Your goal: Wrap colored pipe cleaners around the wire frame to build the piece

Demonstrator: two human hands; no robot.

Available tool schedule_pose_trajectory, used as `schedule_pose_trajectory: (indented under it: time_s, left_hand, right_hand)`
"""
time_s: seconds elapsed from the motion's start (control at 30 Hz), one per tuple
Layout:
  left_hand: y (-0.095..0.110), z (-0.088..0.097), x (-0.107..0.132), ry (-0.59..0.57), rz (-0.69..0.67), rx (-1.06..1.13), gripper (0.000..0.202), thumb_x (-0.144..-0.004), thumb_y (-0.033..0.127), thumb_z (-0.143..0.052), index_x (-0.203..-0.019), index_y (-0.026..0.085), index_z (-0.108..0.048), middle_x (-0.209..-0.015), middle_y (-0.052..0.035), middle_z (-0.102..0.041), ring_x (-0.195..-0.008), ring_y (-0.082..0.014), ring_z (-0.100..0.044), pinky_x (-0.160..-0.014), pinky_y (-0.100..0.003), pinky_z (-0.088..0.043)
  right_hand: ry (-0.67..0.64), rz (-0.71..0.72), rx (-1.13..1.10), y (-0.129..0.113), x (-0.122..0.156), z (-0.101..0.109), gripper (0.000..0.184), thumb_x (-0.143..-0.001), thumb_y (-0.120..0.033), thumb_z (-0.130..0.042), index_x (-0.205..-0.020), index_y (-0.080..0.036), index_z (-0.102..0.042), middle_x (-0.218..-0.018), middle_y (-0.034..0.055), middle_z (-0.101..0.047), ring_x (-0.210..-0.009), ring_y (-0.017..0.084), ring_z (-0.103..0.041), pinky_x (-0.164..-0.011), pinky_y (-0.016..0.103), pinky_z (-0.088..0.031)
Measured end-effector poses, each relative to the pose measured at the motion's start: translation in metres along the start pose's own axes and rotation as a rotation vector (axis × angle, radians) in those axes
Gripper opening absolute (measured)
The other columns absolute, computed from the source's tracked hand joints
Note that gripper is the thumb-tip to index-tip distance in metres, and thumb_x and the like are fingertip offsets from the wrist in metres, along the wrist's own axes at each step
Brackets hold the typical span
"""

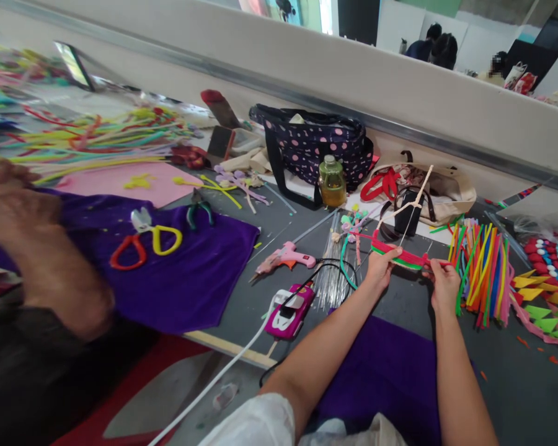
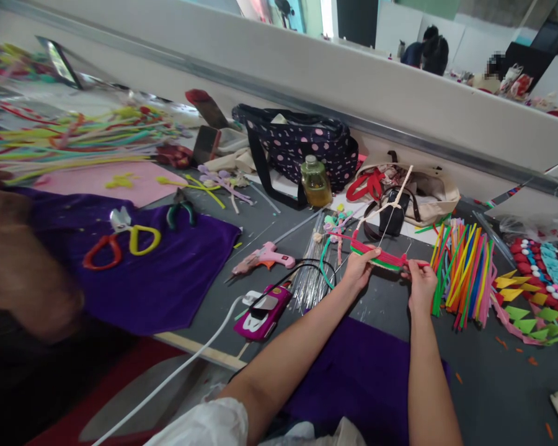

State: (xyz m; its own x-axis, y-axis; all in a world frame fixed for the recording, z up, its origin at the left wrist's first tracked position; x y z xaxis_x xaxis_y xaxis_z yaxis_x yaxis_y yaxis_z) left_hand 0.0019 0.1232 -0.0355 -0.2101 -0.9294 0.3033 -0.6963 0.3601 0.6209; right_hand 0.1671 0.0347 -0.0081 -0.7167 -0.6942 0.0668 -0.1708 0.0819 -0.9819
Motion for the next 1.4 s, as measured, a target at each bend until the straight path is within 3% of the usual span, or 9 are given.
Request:
schedule_pose_trajectory:
  time_s: [0.23,0.57,0.83,1.1,1.4]
  left_hand:
    - [-0.002,-0.001,0.0,-0.016,0.02,0.016,0.036,-0.044,0.021,-0.089,-0.069,0.012,-0.066,-0.062,-0.0027,-0.066,-0.058,-0.0142,-0.062,-0.056,-0.025,-0.047]
    - [0.003,-0.005,0.002,-0.032,-0.013,0.002,0.038,-0.041,0.021,-0.089,-0.069,0.012,-0.066,-0.061,-0.0015,-0.065,-0.053,-0.0124,-0.059,-0.055,-0.026,-0.045]
    - [0.009,-0.004,0.003,0.007,-0.096,0.002,0.038,-0.043,0.023,-0.089,-0.07,0.012,-0.066,-0.063,-0.0013,-0.066,-0.058,-0.0145,-0.062,-0.06,-0.027,-0.049]
    - [-0.005,-0.001,0.002,0.004,0.049,0.072,0.048,-0.045,0.021,-0.089,-0.086,0.014,-0.064,-0.07,-0.0001,-0.067,-0.06,-0.0122,-0.062,-0.056,-0.023,-0.049]
    - [0.003,-0.003,0.003,0.009,-0.06,0.055,0.046,-0.045,0.021,-0.089,-0.082,0.013,-0.061,-0.065,0.0011,-0.066,-0.055,-0.011,-0.062,-0.053,-0.021,-0.047]
  right_hand:
    - [0.027,0.021,-0.062,-0.003,0.002,0.0,0.034,-0.057,-0.041,-0.082,-0.071,-0.019,-0.06,-0.061,-0.0029,-0.064,-0.057,0.013,-0.062,-0.052,0.023,-0.054]
    - [-0.062,-0.048,-0.09,0.004,0.003,-0.007,0.032,-0.056,-0.037,-0.083,-0.071,-0.019,-0.061,-0.064,-0.0037,-0.063,-0.056,0.012,-0.06,-0.053,0.025,-0.054]
    - [-0.024,0.109,-0.029,-0.004,0.006,-0.01,0.024,-0.061,-0.035,-0.081,-0.069,-0.019,-0.064,-0.06,-0.0033,-0.063,-0.053,0.012,-0.058,-0.057,0.026,-0.051]
    - [-0.012,0.172,-0.007,-0.003,0.012,-0.015,0.026,-0.063,-0.039,-0.079,-0.071,-0.019,-0.064,-0.065,-0.0013,-0.064,-0.057,0.012,-0.059,-0.06,0.027,-0.05]
    - [0.022,0.241,0.018,-0.007,0.014,-0.015,0.027,-0.065,-0.038,-0.078,-0.074,-0.016,-0.065,-0.067,-0.0004,-0.065,-0.06,0.013,-0.06,-0.062,0.028,-0.05]
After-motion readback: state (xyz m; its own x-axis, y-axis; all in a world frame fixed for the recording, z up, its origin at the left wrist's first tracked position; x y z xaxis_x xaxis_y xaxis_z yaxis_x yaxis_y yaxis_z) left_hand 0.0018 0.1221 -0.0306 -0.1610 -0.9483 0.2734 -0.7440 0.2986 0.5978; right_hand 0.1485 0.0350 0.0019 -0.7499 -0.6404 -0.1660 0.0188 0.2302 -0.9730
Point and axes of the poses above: each hand's wrist, its own x-axis away from the middle knuckle, its own z-axis out of the back of the hand, y = z × x, the point moved 7 cm from there along -x, towards the middle knuckle
